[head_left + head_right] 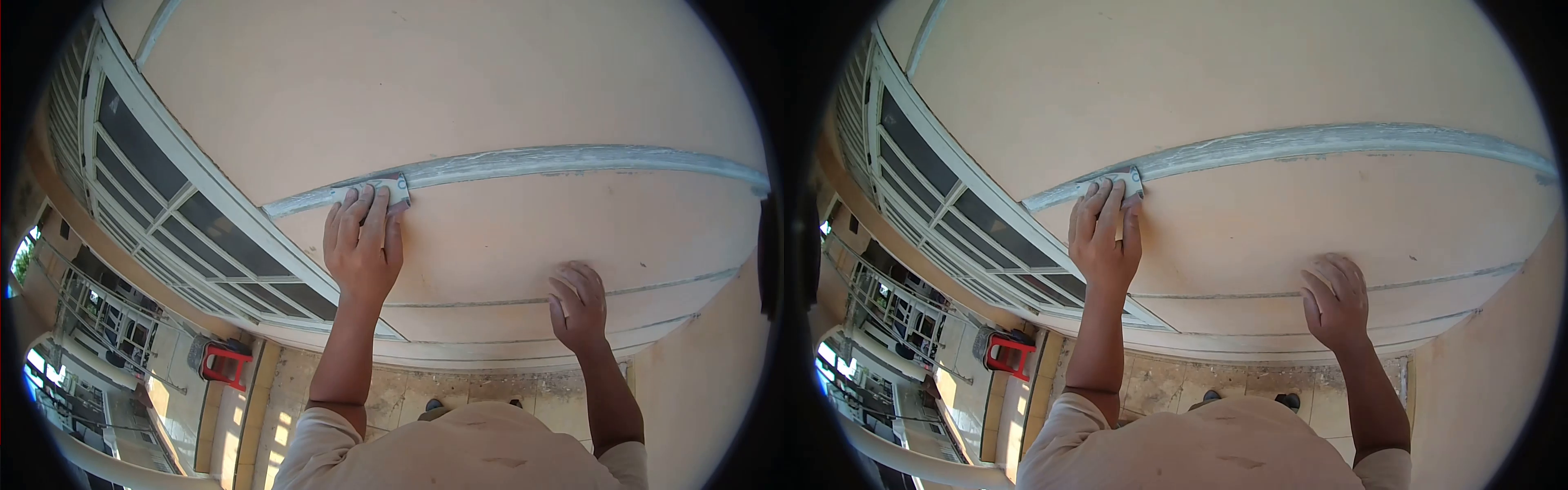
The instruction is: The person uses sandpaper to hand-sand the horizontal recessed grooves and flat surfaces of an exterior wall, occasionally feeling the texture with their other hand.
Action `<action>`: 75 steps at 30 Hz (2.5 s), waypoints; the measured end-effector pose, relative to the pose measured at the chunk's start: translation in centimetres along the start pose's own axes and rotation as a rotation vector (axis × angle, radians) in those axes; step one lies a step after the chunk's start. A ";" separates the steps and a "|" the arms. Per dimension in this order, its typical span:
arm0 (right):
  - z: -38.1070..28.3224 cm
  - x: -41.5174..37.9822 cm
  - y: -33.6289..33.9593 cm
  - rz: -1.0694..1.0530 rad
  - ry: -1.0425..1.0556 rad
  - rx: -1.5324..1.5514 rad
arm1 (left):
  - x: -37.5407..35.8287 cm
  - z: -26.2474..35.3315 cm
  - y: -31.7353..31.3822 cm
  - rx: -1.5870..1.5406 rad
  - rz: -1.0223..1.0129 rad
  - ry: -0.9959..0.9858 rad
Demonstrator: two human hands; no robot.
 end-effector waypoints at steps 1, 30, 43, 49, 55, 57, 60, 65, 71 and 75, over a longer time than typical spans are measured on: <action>-2.0 4.3 0.5 0.091 0.183 -0.016 | 0.3 0.3 0.0 -0.012 0.001 -0.039; -10.4 18.8 -1.3 0.291 0.474 -0.042 | 4.2 0.1 1.8 -0.229 -0.092 -0.043; -18.0 19.3 -2.6 0.136 0.271 -0.690 | 3.6 -4.4 2.6 -0.585 -0.362 -0.085; -19.6 19.0 -4.5 0.100 0.172 -0.630 | 2.1 -6.1 3.5 -0.727 -0.177 -0.268; -20.8 18.7 -5.5 0.180 0.138 -0.589 | -6.9 -8.9 1.7 -1.165 0.285 -0.030; -21.0 18.8 -6.1 0.179 0.123 -0.579 | -8.1 -9.0 1.5 -1.103 0.228 -0.081; -20.9 18.8 -6.9 0.198 0.151 -0.532 | -9.1 -9.5 0.8 -0.997 0.193 -0.155; -18.7 18.3 -4.4 0.194 0.008 -0.504 | -10.1 -9.7 -1.9 -0.998 0.251 -0.011; -20.1 18.5 -6.8 0.204 0.044 -0.399 | -10.6 -9.2 -3.2 -0.655 0.321 -0.223; -18.3 18.1 -5.1 0.253 0.012 -0.414 | -11.3 -9.8 -3.5 -0.664 0.320 -0.198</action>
Point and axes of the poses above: each hand's wrist, its own x-axis towards the middle knuckle, its own y-axis out of the back of the hand, z = x × y, the point moved 1 cm from there along x, towards the middle knuckle, and after that the axes turned 1 degree about -x, right-handed, at the moved point
